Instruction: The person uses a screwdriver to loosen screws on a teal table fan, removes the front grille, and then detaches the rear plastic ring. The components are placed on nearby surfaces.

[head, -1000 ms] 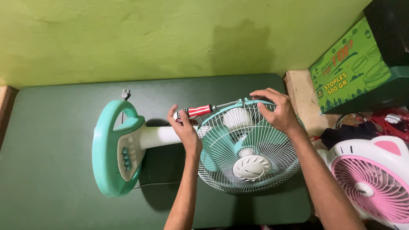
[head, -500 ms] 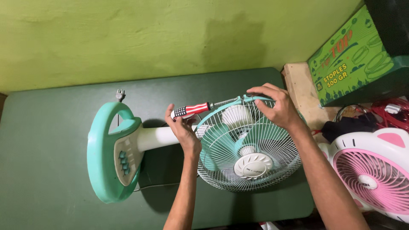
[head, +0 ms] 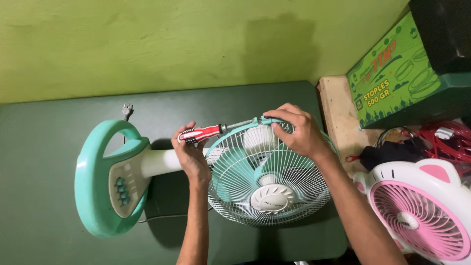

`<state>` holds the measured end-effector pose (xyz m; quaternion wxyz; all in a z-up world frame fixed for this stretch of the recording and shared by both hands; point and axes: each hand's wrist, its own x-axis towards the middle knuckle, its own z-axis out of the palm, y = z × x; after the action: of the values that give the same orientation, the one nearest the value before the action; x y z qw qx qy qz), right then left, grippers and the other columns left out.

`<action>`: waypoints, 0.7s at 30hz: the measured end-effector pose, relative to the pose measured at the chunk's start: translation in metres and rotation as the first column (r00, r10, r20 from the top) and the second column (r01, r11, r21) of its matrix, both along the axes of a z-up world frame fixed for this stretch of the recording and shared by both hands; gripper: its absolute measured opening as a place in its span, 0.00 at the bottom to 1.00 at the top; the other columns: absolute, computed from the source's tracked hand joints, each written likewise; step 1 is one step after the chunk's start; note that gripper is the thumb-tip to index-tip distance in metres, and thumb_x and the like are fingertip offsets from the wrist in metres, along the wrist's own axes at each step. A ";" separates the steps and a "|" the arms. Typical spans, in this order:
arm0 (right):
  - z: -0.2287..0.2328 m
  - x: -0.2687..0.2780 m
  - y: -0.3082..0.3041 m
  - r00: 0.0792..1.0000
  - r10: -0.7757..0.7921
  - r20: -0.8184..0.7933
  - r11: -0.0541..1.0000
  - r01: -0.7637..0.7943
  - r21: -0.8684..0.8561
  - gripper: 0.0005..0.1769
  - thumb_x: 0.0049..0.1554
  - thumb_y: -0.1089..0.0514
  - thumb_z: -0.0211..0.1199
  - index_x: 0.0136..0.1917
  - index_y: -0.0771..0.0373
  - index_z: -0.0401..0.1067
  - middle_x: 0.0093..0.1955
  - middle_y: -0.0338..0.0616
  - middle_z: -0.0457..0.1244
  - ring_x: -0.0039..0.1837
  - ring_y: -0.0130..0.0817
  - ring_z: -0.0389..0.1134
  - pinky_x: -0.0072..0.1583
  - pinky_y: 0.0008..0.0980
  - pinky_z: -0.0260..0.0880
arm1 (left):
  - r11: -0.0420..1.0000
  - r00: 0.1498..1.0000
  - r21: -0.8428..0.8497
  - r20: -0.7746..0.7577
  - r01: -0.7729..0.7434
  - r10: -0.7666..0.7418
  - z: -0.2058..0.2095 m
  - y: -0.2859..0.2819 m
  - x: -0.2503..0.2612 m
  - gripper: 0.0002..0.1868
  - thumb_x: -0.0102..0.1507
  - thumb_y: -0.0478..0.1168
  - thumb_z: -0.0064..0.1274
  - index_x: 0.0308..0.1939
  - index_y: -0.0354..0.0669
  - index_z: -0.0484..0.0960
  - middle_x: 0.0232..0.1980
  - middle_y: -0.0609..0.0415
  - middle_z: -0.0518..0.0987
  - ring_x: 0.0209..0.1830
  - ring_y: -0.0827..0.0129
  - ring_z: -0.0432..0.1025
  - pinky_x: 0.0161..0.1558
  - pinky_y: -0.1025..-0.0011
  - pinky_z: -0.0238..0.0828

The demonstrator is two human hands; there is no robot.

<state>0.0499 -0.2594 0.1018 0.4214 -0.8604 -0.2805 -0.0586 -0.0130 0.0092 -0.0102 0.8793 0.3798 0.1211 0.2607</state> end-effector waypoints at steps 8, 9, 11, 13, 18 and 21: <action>0.001 0.002 -0.006 0.999 0.040 0.019 0.998 -0.041 0.040 0.16 0.56 0.60 0.62 0.58 0.63 0.77 0.52 0.49 0.69 0.55 0.43 0.72 0.58 0.38 0.72 | 0.988 0.985 0.147 -0.157 -0.053 0.076 -0.008 0.001 0.003 0.19 0.77 0.47 0.41 0.68 0.41 0.65 0.48 0.49 0.73 0.45 0.66 0.72 0.48 0.64 0.75; 0.001 0.001 -0.009 0.999 0.040 0.005 0.998 -0.040 0.043 0.16 0.56 0.60 0.62 0.58 0.64 0.77 0.52 0.49 0.69 0.54 0.43 0.72 0.58 0.38 0.73 | 0.987 0.974 0.155 -0.214 -0.042 0.075 -0.007 0.002 0.006 0.19 0.78 0.48 0.40 0.65 0.37 0.66 0.49 0.48 0.73 0.46 0.65 0.72 0.48 0.62 0.76; 0.001 0.000 -0.011 0.999 0.041 0.030 0.999 -0.042 0.033 0.16 0.56 0.61 0.62 0.58 0.64 0.77 0.52 0.50 0.69 0.55 0.44 0.72 0.58 0.39 0.72 | 0.997 0.974 0.066 -0.220 -0.032 0.046 -0.002 0.003 0.014 0.20 0.76 0.48 0.38 0.62 0.33 0.68 0.51 0.47 0.76 0.49 0.62 0.74 0.49 0.60 0.77; 0.001 0.002 -0.010 0.998 0.045 0.037 0.998 -0.046 0.035 0.16 0.56 0.61 0.63 0.58 0.64 0.77 0.52 0.50 0.68 0.55 0.45 0.72 0.58 0.39 0.72 | 0.992 0.994 -0.125 -0.113 -0.017 0.002 0.007 0.006 0.022 0.22 0.72 0.47 0.33 0.60 0.33 0.69 0.53 0.43 0.80 0.52 0.59 0.78 0.51 0.60 0.77; -0.002 0.003 -0.010 0.999 0.050 0.009 0.997 -0.051 0.062 0.17 0.55 0.62 0.62 0.58 0.64 0.76 0.52 0.50 0.68 0.55 0.43 0.72 0.58 0.37 0.72 | 0.976 0.989 -0.172 -0.077 -0.136 0.125 0.018 -0.012 0.033 0.20 0.69 0.44 0.38 0.64 0.46 0.67 0.59 0.47 0.77 0.59 0.61 0.75 0.56 0.59 0.75; -0.001 0.004 -0.010 0.999 0.045 0.017 0.998 -0.046 0.051 0.17 0.55 0.62 0.63 0.58 0.65 0.76 0.52 0.50 0.68 0.55 0.44 0.72 0.58 0.39 0.71 | 0.986 0.985 -0.069 -0.087 -0.154 0.147 0.015 -0.014 0.033 0.18 0.73 0.44 0.41 0.67 0.47 0.65 0.56 0.48 0.73 0.55 0.63 0.70 0.55 0.59 0.72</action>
<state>0.0538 -0.2696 0.1013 0.4423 -0.8422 -0.3018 -0.0631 0.0202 -0.0045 0.0049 0.8651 0.3464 0.1952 0.3058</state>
